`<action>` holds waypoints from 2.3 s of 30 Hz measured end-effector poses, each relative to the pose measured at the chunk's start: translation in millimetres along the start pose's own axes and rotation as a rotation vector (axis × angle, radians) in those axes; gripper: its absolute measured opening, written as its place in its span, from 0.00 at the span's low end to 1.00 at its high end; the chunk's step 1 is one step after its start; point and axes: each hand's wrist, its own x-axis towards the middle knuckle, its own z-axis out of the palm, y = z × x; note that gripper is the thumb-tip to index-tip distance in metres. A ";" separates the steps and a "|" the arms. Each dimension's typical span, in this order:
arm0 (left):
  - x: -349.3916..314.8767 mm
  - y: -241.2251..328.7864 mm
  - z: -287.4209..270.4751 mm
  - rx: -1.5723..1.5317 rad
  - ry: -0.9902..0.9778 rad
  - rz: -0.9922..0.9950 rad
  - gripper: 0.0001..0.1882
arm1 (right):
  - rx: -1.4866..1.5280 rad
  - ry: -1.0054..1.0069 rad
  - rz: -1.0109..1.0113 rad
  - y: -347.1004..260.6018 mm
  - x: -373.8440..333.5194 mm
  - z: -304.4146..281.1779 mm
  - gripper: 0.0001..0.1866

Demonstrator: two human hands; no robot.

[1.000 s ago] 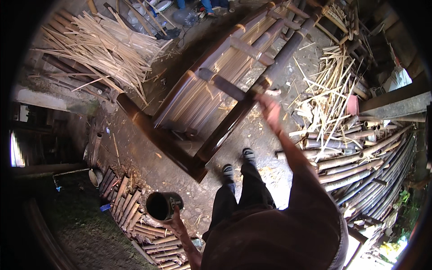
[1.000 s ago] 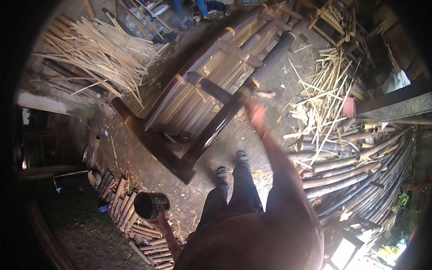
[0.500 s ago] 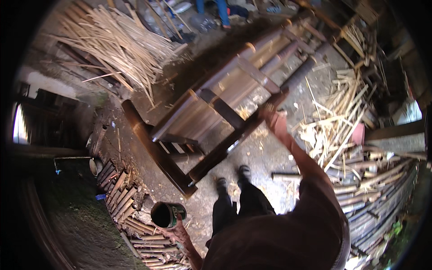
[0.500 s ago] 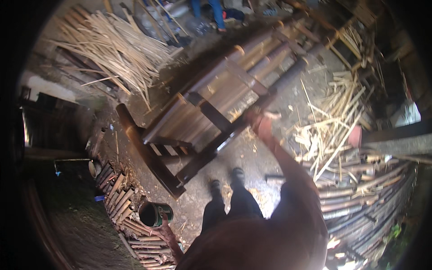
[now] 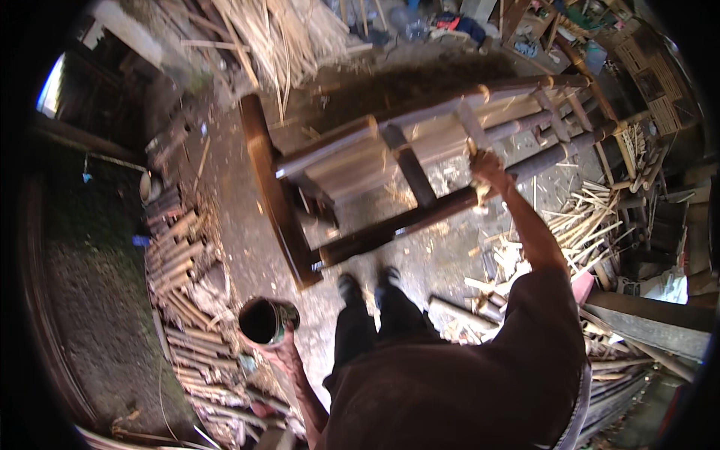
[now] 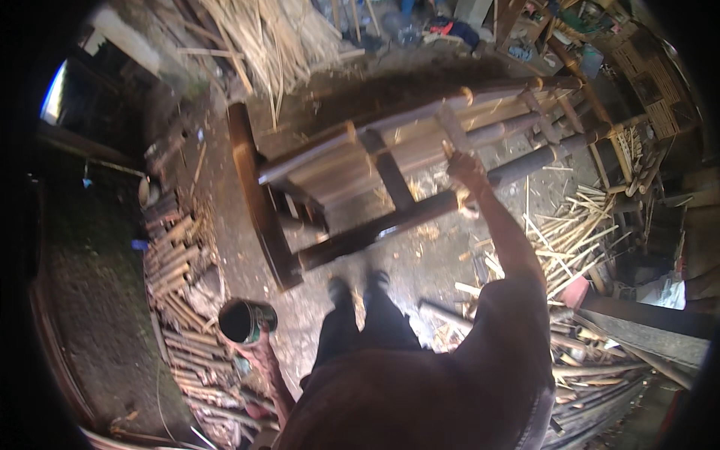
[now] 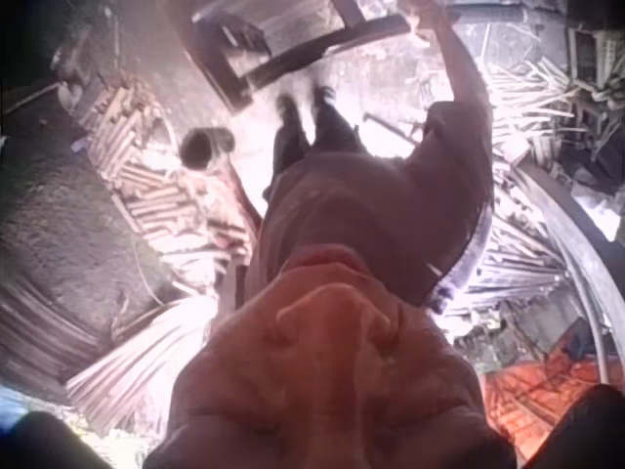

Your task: The person applies varnish to a bamboo chair frame using a brush and a small can. They repeatedly dip the brush into the can and coat the legs and seat frame, occasionally repositioning the chair to reach different sections.

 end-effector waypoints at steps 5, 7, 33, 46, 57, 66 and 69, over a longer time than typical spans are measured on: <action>-17.2 -28.6 -26.4 0.042 0.070 -0.064 0.62 | 0.830 -0.797 -0.409 -15.0 25.2 -218.1 0.15; -18.8 -20.9 -32.9 0.097 0.022 -0.116 0.64 | 1.005 -0.925 -0.400 -30.9 29.1 -249.4 0.15; 16.0 -74.0 -61.1 -0.081 -0.023 -0.168 0.65 | 1.560 -1.183 0.068 -251.1 -28.3 -367.5 0.06; 11.4 -81.4 -48.2 -0.027 0.065 -0.158 0.66 | 2.064 0.038 -0.259 -307.1 19.2 -387.2 0.04; -82.6 -37.0 -15.9 0.097 0.176 -0.355 0.64 | 1.920 -0.106 0.380 -265.7 31.6 -252.8 0.17; -68.7 -20.1 6.8 0.131 0.185 -0.295 0.64 | 2.065 0.073 0.231 -239.2 79.1 -216.4 0.06; -68.3 -16.5 9.0 0.143 0.199 -0.292 0.63 | 1.806 -0.030 0.042 -190.5 128.3 -192.3 0.05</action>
